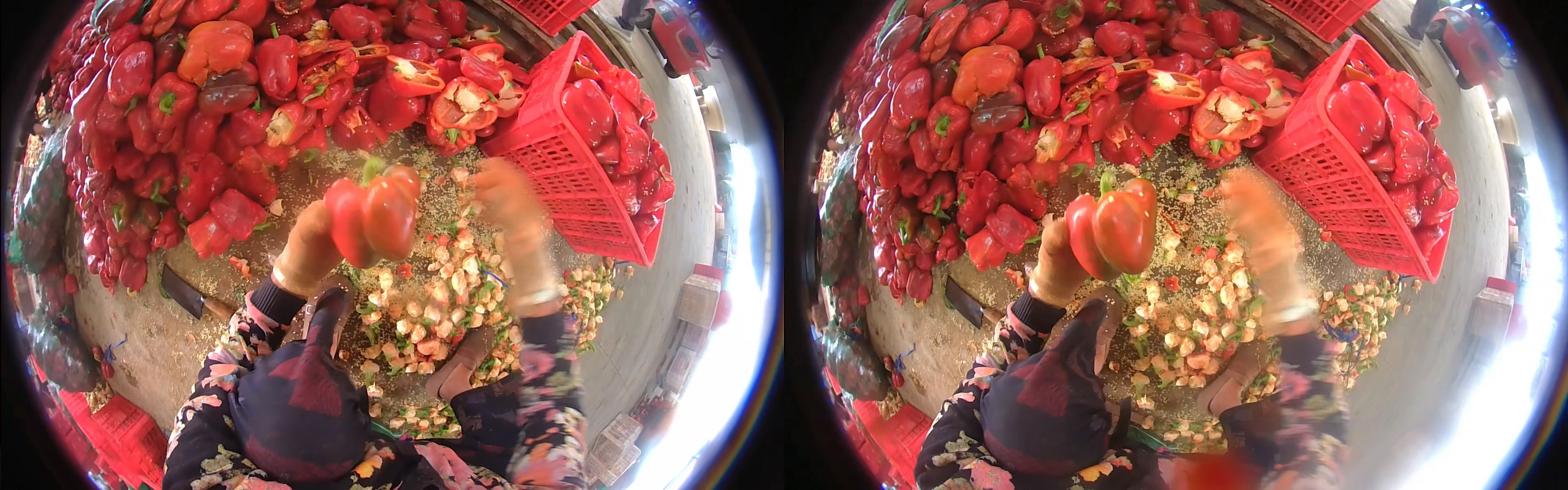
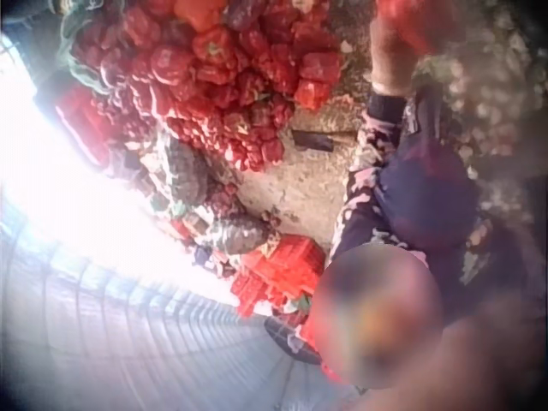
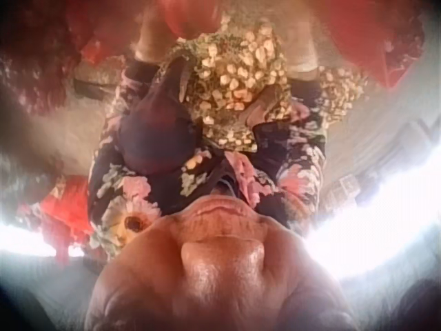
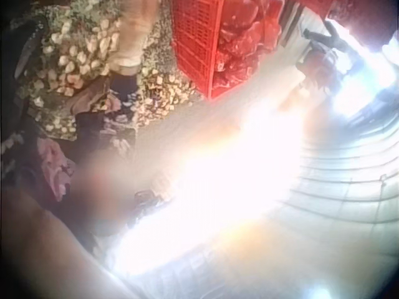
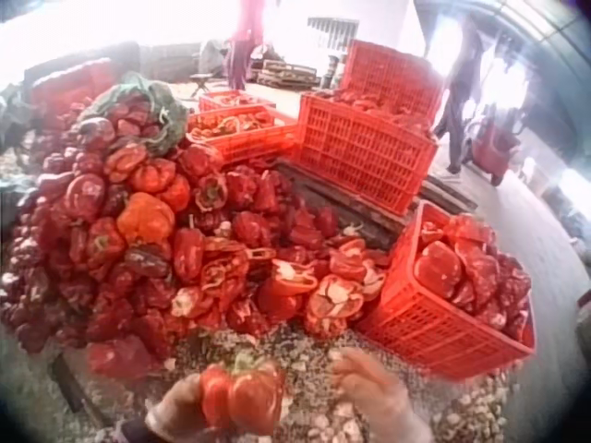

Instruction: The person sorts through a large pile of red peppers by hand, removing the stems and cores and placing the cleaned peppers into a red plastic crate.

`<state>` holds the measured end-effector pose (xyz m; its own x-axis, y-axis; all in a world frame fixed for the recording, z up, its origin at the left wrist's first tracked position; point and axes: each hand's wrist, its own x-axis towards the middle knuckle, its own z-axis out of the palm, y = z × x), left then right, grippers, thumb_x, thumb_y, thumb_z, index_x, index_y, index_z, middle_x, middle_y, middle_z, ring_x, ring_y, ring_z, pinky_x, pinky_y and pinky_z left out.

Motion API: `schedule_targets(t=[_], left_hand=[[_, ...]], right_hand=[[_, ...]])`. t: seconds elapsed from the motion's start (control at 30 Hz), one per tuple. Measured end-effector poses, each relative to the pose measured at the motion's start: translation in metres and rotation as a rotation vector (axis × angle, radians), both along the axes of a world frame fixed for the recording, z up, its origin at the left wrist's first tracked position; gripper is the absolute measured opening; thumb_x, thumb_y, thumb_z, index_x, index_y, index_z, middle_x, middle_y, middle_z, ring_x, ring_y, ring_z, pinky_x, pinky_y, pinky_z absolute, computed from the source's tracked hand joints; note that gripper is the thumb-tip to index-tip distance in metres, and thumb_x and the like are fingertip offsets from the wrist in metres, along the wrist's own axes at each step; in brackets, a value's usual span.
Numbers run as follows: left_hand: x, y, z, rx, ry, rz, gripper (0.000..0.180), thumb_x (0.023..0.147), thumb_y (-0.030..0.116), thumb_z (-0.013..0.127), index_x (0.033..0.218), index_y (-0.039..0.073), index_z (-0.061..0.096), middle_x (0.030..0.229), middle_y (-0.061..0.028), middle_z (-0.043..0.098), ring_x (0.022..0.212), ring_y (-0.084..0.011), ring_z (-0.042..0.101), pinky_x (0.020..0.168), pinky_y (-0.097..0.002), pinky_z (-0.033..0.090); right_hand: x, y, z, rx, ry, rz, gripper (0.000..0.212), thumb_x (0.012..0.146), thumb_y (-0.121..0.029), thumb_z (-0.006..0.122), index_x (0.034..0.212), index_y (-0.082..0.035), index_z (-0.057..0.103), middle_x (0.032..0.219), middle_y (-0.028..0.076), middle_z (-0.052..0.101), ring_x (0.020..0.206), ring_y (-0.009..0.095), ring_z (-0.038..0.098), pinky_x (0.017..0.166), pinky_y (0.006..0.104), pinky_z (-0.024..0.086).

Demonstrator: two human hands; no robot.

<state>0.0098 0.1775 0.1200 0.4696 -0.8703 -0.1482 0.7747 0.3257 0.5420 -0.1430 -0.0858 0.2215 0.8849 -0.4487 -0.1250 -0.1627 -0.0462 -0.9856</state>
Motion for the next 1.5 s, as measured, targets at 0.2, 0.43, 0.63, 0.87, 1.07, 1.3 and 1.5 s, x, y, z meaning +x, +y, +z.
schedule_targets(t=[0.2,0.43,0.63,0.87,1.07,1.3,1.5], left_hand=[[-0.011,0.008,0.040,0.157,-0.883,-0.135,0.046,0.076,0.019,0.090,0.116,0.005,0.073,0.139,-0.0161,0.060,0.131,-0.0320,0.051,0.113,-0.0477,0.037],[-0.025,0.022,0.119,0.087,-0.855,0.129,0.063,0.083,0.034,0.088,0.132,0.001,0.065,0.138,-0.0135,0.059,0.127,-0.0258,0.057,0.109,-0.0403,0.044],[-0.049,0.063,0.192,0.032,-0.604,0.151,0.087,0.084,0.015,0.087,0.154,0.001,0.037,0.141,-0.0100,0.057,0.130,-0.0216,0.057,0.109,-0.0353,0.048],[-0.056,0.131,0.286,-0.043,-0.608,0.244,0.089,0.066,0.010,0.091,0.143,0.003,0.048,0.129,-0.0061,0.062,0.119,-0.0182,0.060,0.104,-0.0341,0.049],[-0.089,0.149,0.286,-0.068,-0.802,0.384,0.078,0.064,0.001,0.090,0.132,0.005,0.052,0.118,-0.0029,0.063,0.111,-0.0139,0.061,0.096,-0.0313,0.051],[-0.116,0.159,0.308,0.000,-0.954,0.423,0.075,0.069,0.000,0.090,0.133,0.005,0.052,0.117,-0.0019,0.064,0.110,-0.0107,0.061,0.094,-0.0304,0.052],[-0.129,0.140,0.324,-0.032,-0.973,0.417,0.058,0.077,0.004,0.088,0.126,0.004,0.058,0.112,-0.0008,0.065,0.104,-0.0097,0.062,0.090,-0.0299,0.053]], right_hand=[[0.003,0.123,-0.060,1.361,-0.288,-0.167,0.057,0.104,-0.047,0.056,0.147,-0.010,0.051,0.139,0.010,0.060,0.127,0.025,0.059,0.110,0.0429,0.047],[0.032,0.123,0.027,0.845,-0.421,-0.102,0.049,0.103,-0.028,0.059,0.142,0.002,0.053,0.135,0.013,0.064,0.123,0.022,0.062,0.107,0.0381,0.049],[0.030,0.147,0.115,0.220,-0.331,0.063,0.052,0.099,-0.026,0.064,0.141,0.002,0.053,0.128,0.013,0.065,0.119,0.018,0.061,0.103,0.0320,0.048],[0.027,0.213,0.205,0.097,-0.379,0.337,0.050,0.098,-0.027,0.065,0.138,0.002,0.055,0.121,0.010,0.068,0.115,0.016,0.062,0.100,0.0306,0.048],[0.001,0.240,0.204,0.407,-0.418,0.358,0.051,0.099,-0.022,0.062,0.144,0.000,0.052,0.129,0.011,0.064,0.119,0.020,0.062,0.104,0.0334,0.048],[-0.021,0.267,0.187,0.981,-0.560,0.466,0.055,0.105,-0.039,0.055,0.146,-0.003,0.049,0.135,0.013,0.063,0.121,0.023,0.063,0.106,0.0388,0.050],[-0.038,0.259,0.200,0.727,-0.673,0.373,0.051,0.106,-0.034,0.054,0.142,0.001,0.052,0.132,0.011,0.064,0.122,0.022,0.062,0.108,0.0366,0.047]])
